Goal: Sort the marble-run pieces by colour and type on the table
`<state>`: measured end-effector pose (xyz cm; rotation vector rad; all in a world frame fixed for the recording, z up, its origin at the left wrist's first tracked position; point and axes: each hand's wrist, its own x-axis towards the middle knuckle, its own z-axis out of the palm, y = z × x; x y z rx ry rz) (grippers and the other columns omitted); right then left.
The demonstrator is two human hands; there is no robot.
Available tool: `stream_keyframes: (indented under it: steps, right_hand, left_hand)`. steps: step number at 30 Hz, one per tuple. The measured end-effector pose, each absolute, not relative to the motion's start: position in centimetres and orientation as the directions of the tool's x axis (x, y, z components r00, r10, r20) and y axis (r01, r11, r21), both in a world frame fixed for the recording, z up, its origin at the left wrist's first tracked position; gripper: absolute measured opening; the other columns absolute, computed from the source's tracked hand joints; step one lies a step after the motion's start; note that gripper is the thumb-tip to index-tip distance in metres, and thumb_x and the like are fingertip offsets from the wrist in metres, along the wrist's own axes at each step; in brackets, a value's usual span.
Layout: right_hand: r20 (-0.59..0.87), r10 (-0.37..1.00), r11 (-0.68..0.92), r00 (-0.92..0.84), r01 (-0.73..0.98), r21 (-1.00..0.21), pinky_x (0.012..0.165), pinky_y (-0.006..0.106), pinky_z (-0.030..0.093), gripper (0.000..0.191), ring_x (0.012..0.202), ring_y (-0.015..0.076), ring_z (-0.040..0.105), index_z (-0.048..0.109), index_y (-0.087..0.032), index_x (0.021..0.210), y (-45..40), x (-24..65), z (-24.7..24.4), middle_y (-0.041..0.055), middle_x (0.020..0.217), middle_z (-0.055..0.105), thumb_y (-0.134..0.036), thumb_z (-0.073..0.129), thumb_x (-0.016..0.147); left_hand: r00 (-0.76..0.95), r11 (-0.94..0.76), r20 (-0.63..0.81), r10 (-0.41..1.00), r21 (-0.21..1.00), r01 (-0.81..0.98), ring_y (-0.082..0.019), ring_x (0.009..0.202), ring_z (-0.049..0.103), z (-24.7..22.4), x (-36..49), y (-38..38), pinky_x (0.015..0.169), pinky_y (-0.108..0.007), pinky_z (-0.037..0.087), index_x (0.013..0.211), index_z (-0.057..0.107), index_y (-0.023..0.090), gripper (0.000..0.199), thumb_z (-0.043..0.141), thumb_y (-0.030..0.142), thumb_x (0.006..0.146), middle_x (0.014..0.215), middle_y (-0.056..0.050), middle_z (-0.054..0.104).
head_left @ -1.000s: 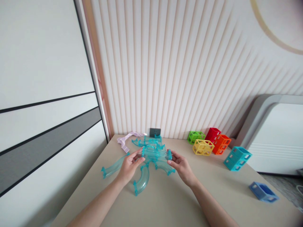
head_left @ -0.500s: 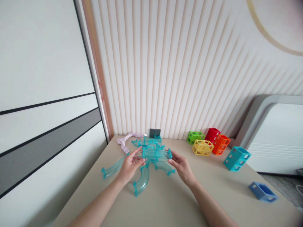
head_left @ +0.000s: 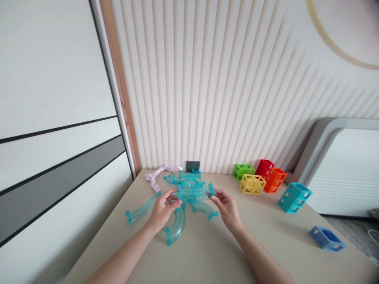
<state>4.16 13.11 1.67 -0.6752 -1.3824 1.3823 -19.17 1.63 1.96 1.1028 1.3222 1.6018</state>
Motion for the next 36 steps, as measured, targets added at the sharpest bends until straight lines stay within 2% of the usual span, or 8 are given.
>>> stream_keyframes:
  steps: [8, 13, 16, 19, 21, 28, 33, 36]
  right_hand:
    - [0.305, 0.892, 0.238, -0.334, -0.226, -0.944, 0.103, 0.048, 0.053, 0.040, 0.113, 0.0303, 0.070, 0.079, -0.024, 0.099, 12.71, 4.22, 1.88, 0.0093, 0.118, 0.076, -0.056, 0.081, 0.074]
    - [0.302, 0.891, 0.242, -0.339, -0.208, -0.948, 0.097, 0.045, 0.056, 0.038, 0.103, 0.0289, 0.073, 0.078, -0.024, 0.095, 12.75, 4.33, 2.01, 0.0088, 0.108, 0.079, -0.055, 0.082, 0.074]
    - [0.293, 0.899, 0.237, -0.325, -0.200, -0.951, 0.090, 0.042, 0.058, 0.038, 0.093, 0.0266, 0.074, 0.077, -0.023, 0.093, 12.95, 4.37, 1.88, 0.0074, 0.097, 0.080, -0.055, 0.082, 0.073]
    - [0.285, 0.903, 0.231, -0.322, -0.196, -0.953, 0.088, 0.041, 0.059, 0.038, 0.089, 0.0257, 0.074, 0.077, -0.023, 0.090, 13.12, 4.38, 1.73, 0.0070, 0.093, 0.080, -0.056, 0.083, 0.072]
    - [0.281, 0.904, 0.228, -0.321, -0.194, -0.954, 0.090, 0.042, 0.058, 0.039, 0.092, 0.0266, 0.074, 0.077, -0.023, 0.089, 13.15, 4.33, 1.67, 0.0077, 0.097, 0.080, -0.057, 0.083, 0.071]
    - [0.273, 0.909, 0.216, -0.315, -0.203, -0.955, 0.098, 0.047, 0.055, 0.041, 0.119, 0.0336, 0.066, 0.077, -0.023, 0.080, 12.62, 3.95, 1.90, 0.0114, 0.115, 0.077, -0.060, 0.084, 0.066]
    - [0.255, 0.915, 0.200, -0.313, -0.198, -0.960, 0.097, 0.048, 0.056, 0.041, 0.120, 0.0353, 0.066, 0.077, -0.022, 0.082, 12.41, 3.81, 1.93, 0.0128, 0.114, 0.077, -0.059, 0.085, 0.065]
    - [0.233, 0.931, 0.171, -0.280, -0.230, -0.958, 0.097, 0.049, 0.056, 0.042, 0.119, 0.0353, 0.066, 0.075, -0.022, 0.082, 12.37, 3.66, 1.80, 0.0133, 0.115, 0.077, -0.057, 0.088, 0.061]
  left_hand:
    - [-0.410, -0.163, 0.122, 0.904, 0.984, -0.066, -0.020, 0.080, 0.070, 1.78, -19.21, 1.77, 0.075, -0.033, 0.060, 0.120, 0.071, 0.015, 0.062, 0.084, 0.046, 0.068, 0.086, -0.003, 0.073]
    - [-0.440, -0.176, 0.135, 0.888, 0.983, -0.054, -0.021, 0.083, 0.072, 1.52, -19.36, 1.95, 0.077, -0.034, 0.061, 0.118, 0.073, 0.015, 0.061, 0.084, 0.047, 0.067, 0.086, -0.005, 0.076]
    - [-0.419, -0.198, 0.168, 0.893, 0.980, -0.030, -0.025, 0.096, 0.073, 1.40, -19.44, 1.95, 0.088, -0.038, 0.060, 0.119, 0.073, 0.017, 0.057, 0.082, 0.045, 0.071, 0.105, -0.010, 0.078]
    - [-0.398, -0.229, 0.217, 0.891, 0.973, 0.018, -0.028, 0.116, 0.068, 1.50, -19.47, 1.89, 0.099, -0.040, 0.056, 0.111, 0.077, 0.019, 0.044, 0.078, 0.044, 0.076, 0.129, -0.011, 0.071]
    - [-0.400, -0.232, 0.237, 0.885, 0.971, 0.062, -0.030, 0.120, 0.066, 1.65, -19.47, 1.86, 0.100, -0.039, 0.056, 0.105, 0.079, 0.019, 0.038, 0.076, 0.045, 0.077, 0.131, -0.011, 0.070]
    - [-0.465, -0.244, 0.297, 0.834, 0.954, 0.172, -0.028, 0.106, 0.073, 1.67, -19.48, 1.81, 0.090, -0.037, 0.061, 0.094, 0.080, 0.020, 0.032, 0.075, 0.047, 0.078, 0.124, -0.011, 0.074]
    - [-0.493, -0.225, 0.279, 0.824, 0.960, 0.167, -0.025, 0.090, 0.075, 1.62, -19.40, 1.80, 0.083, -0.036, 0.062, 0.089, 0.081, 0.020, 0.031, 0.075, 0.048, 0.077, 0.114, -0.009, 0.077]
    - [-0.505, -0.219, 0.283, 0.815, 0.958, 0.184, -0.025, 0.088, 0.074, 1.56, -19.34, 1.82, 0.082, -0.036, 0.062, 0.087, 0.081, 0.021, 0.030, 0.076, 0.048, 0.076, 0.109, -0.009, 0.078]
